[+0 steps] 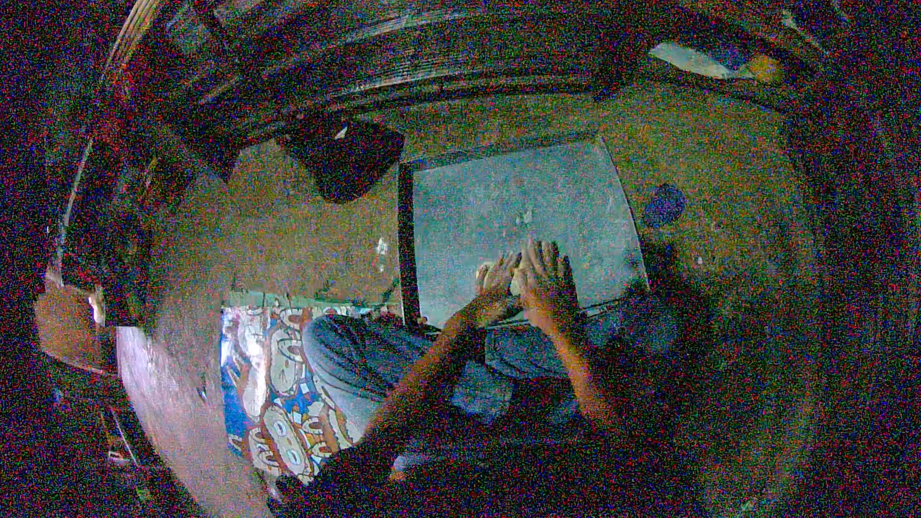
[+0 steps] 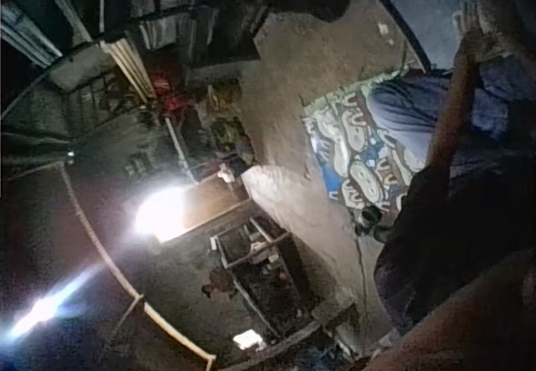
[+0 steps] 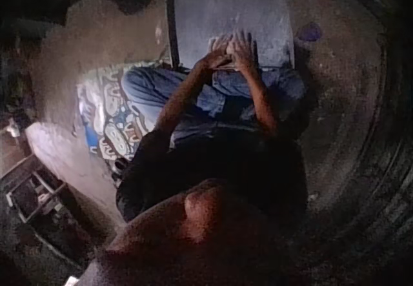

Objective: The person kneads a piece of dough by hand on a metal tray, repeatedly pressing, folding, and stretching it.

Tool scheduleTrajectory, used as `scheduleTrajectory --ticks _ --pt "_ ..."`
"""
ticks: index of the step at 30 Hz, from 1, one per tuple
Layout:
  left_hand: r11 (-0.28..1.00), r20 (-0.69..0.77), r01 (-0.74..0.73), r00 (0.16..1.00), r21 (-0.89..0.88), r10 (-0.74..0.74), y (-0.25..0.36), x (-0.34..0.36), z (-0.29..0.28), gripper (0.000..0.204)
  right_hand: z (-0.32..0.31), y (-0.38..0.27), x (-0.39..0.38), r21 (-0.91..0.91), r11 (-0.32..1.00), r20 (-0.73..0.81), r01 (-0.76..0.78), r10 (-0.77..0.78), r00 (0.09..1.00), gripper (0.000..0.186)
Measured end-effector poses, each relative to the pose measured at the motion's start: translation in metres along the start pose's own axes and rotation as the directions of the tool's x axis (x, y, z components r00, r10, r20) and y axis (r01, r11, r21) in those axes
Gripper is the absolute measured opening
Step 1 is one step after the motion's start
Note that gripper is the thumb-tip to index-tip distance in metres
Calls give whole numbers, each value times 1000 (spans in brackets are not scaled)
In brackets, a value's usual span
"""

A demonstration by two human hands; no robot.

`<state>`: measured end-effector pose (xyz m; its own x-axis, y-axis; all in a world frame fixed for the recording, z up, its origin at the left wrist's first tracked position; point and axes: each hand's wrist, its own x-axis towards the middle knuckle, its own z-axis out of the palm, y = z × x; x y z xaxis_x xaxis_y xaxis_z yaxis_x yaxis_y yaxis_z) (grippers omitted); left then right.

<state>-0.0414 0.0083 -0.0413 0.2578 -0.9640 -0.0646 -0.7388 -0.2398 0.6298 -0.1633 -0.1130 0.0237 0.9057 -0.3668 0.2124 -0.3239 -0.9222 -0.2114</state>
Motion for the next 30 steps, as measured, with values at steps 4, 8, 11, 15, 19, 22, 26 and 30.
scheduleTrajectory --ticks 4,8,11,15,19,22,26,30 --pt "997 -64 -64 996 47 67 -18 0 8 61 0 -6 -8 -68 998 6 10 -10 1000 50" --pt "995 -209 -5 978 96 25 -28 3 17 53 17 -8 10 -91 996 -5 -14 14 1000 46" --pt "989 -256 30 967 148 9 -11 16 16 51 37 14 26 -78 992 101 -96 103 990 47" --pt "958 -256 216 953 191 -164 7 29 -1 50 38 15 53 -25 971 258 -236 234 937 55" --pt "873 -308 330 925 359 -223 36 53 -13 49 54 35 63 -23 945 167 -327 326 930 61" --pt "826 -468 360 873 434 -135 11 64 -10 53 50 23 81 -100 944 163 -315 328 931 65" --pt "835 -344 380 906 399 -248 -11 92 -17 64 56 33 96 -181 929 42 -322 335 941 72" --pt "858 -400 367 891 359 -214 -32 108 -18 71 56 33 123 -205 932 -10 -300 304 952 77"
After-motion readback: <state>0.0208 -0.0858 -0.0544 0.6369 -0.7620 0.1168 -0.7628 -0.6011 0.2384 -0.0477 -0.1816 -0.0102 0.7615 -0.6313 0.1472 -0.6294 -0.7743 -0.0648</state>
